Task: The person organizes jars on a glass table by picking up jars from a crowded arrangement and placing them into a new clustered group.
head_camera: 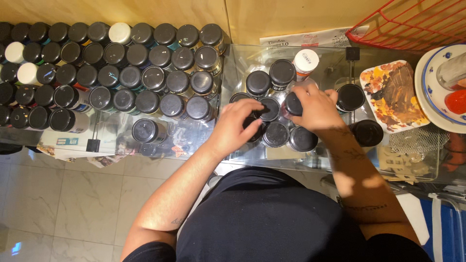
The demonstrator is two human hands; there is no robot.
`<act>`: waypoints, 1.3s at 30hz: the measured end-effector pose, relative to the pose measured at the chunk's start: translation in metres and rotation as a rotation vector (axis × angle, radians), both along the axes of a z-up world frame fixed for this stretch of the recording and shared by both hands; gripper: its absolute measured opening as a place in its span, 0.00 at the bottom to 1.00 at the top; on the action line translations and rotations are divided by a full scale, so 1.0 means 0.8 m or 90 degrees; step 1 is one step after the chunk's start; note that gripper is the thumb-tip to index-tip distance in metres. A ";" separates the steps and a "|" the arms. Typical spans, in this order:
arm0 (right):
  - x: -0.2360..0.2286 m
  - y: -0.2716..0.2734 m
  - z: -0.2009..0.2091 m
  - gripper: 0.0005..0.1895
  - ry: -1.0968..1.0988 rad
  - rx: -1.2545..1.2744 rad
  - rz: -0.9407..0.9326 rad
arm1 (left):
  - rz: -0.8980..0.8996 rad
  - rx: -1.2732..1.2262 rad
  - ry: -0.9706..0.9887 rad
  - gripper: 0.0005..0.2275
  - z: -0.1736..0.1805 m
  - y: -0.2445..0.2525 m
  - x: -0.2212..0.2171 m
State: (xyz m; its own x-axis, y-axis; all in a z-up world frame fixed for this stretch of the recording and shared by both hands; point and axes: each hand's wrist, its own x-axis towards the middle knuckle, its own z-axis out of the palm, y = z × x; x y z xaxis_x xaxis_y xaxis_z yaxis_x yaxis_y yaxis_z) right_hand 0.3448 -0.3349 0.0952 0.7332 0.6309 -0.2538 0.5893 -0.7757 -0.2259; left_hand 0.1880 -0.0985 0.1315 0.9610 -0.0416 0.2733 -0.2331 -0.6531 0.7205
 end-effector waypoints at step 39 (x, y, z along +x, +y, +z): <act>0.061 0.008 0.036 0.28 -0.087 0.190 -0.221 | 0.060 -0.141 0.082 0.07 -0.044 0.062 -0.167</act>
State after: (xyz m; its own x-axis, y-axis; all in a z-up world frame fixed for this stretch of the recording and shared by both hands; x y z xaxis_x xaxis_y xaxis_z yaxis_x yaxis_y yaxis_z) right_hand 0.3932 -0.3281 0.1242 0.9275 0.3735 0.0150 0.3467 -0.8447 -0.4078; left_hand 0.0542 -0.0487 0.0962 0.9852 0.0971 0.1409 -0.0759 -0.4903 0.8682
